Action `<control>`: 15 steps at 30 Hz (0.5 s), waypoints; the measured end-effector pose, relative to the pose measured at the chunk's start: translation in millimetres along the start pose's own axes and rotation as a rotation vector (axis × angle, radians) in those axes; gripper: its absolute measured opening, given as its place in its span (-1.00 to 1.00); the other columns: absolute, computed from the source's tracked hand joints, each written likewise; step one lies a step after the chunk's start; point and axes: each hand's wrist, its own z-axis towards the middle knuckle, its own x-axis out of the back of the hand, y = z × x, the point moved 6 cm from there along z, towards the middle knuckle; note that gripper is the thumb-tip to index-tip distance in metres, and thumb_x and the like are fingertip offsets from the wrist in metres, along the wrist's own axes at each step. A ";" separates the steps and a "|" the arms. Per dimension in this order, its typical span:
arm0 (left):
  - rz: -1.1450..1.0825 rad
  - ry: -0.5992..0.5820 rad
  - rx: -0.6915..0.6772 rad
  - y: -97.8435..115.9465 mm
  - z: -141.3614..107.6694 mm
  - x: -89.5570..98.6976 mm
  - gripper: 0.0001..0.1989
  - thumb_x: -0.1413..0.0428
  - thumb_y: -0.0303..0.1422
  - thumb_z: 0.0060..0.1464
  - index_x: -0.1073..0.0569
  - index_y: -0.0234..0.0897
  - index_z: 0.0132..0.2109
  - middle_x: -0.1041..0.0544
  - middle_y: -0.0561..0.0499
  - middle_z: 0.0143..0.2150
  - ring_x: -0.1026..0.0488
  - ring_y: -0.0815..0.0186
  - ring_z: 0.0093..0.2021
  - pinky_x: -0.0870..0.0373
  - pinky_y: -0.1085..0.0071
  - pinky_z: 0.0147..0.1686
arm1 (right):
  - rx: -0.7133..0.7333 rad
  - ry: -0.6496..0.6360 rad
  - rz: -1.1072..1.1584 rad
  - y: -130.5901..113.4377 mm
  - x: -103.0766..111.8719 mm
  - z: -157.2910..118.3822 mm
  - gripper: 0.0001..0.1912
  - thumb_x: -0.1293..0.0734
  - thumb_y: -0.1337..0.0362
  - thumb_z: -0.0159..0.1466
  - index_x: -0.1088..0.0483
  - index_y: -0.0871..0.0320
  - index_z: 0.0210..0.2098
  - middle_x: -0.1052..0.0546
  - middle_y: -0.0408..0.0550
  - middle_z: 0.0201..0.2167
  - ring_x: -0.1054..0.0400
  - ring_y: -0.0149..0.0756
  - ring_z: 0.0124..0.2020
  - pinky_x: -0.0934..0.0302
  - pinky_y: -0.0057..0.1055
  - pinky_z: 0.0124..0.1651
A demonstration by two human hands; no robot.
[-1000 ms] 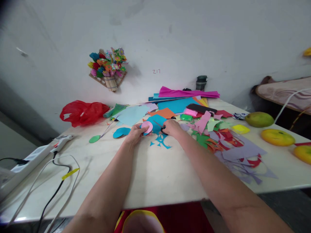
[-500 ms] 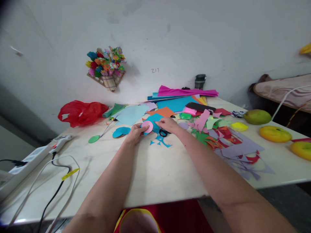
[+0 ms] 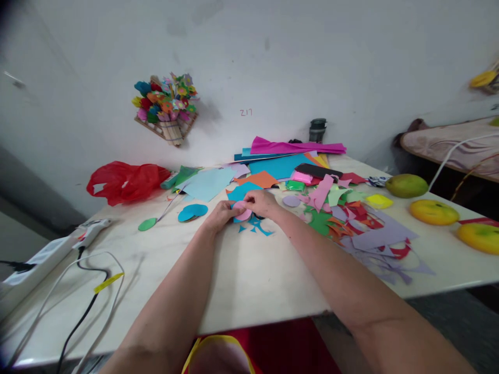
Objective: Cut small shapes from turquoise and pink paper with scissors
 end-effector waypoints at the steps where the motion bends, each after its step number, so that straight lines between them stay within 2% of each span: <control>1: -0.002 -0.003 0.001 -0.3 0.5 -0.1 -0.71 -0.35 -0.22 -0.24 -0.52 -0.35 -0.45 -0.36 0.11 -0.60 -0.17 0.46 -0.58 -0.06 0.50 -0.57 | 0.006 0.003 -0.011 -0.6 0.3 0.1 -0.90 -0.41 0.26 0.14 -0.51 0.14 -0.48 -0.59 -0.06 -0.41 -0.42 -0.26 -0.34 -0.21 -0.39 -0.25; 4: -0.045 0.013 0.007 -2.2 2.0 0.6 -0.71 -0.37 -0.24 -0.27 -0.51 -0.35 -0.47 -0.39 0.10 -0.59 -0.21 0.45 -0.57 -0.11 0.50 -0.56 | -0.001 0.032 0.016 0.2 -0.1 1.3 -0.89 -0.41 0.28 0.12 -0.48 0.15 -0.51 -0.58 -0.07 -0.43 -0.40 -0.28 -0.36 -0.19 -0.40 -0.28; 7: -0.116 0.084 0.016 -4.6 2.6 3.3 -0.70 -0.39 -0.26 -0.32 -0.49 -0.35 -0.50 -0.42 0.09 -0.58 -0.28 0.43 -0.56 -0.19 0.49 -0.51 | -0.044 0.097 0.103 4.5 -1.1 2.6 -0.89 -0.41 0.27 0.10 -0.45 0.14 -0.53 -0.56 -0.09 -0.46 -0.38 -0.29 -0.39 -0.21 -0.40 -0.28; 15: -0.412 0.174 0.063 -1.4 -1.0 -0.2 -0.59 -0.44 -0.28 -0.42 -0.57 -0.40 -0.35 -0.56 -0.04 -0.45 -0.51 0.27 -0.42 -0.46 0.34 -0.30 | -0.168 0.201 0.375 10.3 -10.6 -2.2 -0.82 -0.32 0.13 0.07 -0.34 0.11 -0.52 -0.42 -0.15 -0.54 -0.28 -0.31 -0.46 -0.17 -0.38 -0.35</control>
